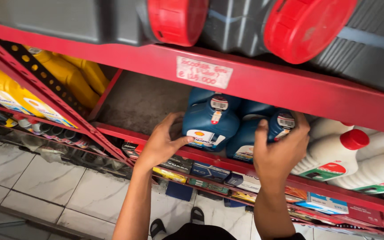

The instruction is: The person repeatedly picks up bottles of automotive fluid from a glass display counter and places them onto a red metal shelf. The person handles both white bottles with red caps and blue bottles with white caps, arranging them in rows on the shelf.

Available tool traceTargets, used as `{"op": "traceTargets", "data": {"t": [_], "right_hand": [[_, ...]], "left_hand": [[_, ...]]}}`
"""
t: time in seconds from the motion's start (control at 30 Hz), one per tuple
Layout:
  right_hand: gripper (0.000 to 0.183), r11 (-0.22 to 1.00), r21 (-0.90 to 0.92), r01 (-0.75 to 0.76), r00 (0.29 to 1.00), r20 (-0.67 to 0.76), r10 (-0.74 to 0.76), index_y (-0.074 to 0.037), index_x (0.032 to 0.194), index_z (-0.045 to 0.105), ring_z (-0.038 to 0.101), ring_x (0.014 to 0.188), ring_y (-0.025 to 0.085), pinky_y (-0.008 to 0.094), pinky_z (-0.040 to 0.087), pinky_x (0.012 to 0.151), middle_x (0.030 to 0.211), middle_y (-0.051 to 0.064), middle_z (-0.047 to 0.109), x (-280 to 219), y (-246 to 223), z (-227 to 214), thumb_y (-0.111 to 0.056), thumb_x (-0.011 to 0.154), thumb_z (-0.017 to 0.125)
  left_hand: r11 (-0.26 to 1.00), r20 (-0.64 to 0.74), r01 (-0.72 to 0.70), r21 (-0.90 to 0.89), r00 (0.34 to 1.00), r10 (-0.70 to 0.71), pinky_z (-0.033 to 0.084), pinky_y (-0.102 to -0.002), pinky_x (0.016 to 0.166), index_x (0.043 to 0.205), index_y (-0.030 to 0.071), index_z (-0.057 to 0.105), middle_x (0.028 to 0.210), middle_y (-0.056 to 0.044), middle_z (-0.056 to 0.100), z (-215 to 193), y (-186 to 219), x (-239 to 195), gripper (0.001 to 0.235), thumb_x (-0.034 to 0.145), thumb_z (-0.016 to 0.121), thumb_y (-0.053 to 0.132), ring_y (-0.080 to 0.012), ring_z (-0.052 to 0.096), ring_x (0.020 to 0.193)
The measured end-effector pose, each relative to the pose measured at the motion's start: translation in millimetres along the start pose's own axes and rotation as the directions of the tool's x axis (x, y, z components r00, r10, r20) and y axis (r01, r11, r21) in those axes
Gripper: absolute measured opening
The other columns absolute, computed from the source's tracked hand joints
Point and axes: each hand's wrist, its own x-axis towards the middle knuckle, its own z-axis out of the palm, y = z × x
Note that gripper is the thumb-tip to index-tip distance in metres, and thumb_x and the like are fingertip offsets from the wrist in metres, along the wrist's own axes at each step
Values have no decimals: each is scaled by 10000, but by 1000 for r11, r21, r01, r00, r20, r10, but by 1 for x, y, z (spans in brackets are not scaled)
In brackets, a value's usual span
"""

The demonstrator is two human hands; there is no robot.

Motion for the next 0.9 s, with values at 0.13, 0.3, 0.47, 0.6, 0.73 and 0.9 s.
{"op": "traceTargets", "data": {"t": [0.13,0.3,0.47,0.6,0.73,0.9], "right_hand": [[669,921,357,153,968,-242,-67,-4,1460,326,448,1312,452,496,366,1175,1452,237,411,-34,5,0,-190,950,717],[438,607,744,277,929,-46,-368,-53,1224,511,601,1094,365,490,483,1018,1200,198,593,-127,-2,31,-220,866,699],[244,313,949,-34,682,251,-687,-23,1111,651,687,1069,353,451,528,996,1123,200,690,-232,-24,85,-99,883,693],[176,399,878,-264,443,477,-759,-48,1010,732,725,1052,292,399,529,970,1073,148,741,-313,-9,112,-51,835,715],[143,437,838,-328,351,537,-767,-79,960,751,754,985,235,355,549,950,986,93,764,-367,-14,146,-69,826,702],[162,424,864,-270,208,483,-851,-51,1004,725,725,989,257,344,533,903,995,113,744,-372,-102,171,-90,848,700]], "left_hand": [[980,-239,-197,16,951,195,474,-403,1115,1371,-57,490,1338,-205,586,10,-13,-11,683,787,821,65,-301,601,1286],[892,-603,-174,418,681,415,460,-411,1102,1360,-47,502,1332,-227,589,31,-49,-103,519,898,716,52,-342,604,1272],[875,-754,269,402,639,151,459,-405,1051,1350,3,525,1311,-220,601,-8,-82,-240,516,884,717,115,-373,598,1240],[732,-962,651,203,271,26,455,-419,1037,1347,2,525,1316,-222,599,-23,-72,-375,530,873,705,159,-388,574,1244],[626,-983,779,-21,-130,128,405,-435,1091,1378,-32,498,1368,-235,565,-5,-48,-462,536,899,673,133,-401,524,1299],[629,-888,768,-125,-369,275,348,-459,1148,1439,-42,441,1497,-261,443,-1,-33,-518,599,898,650,108,-423,427,1400]]}}
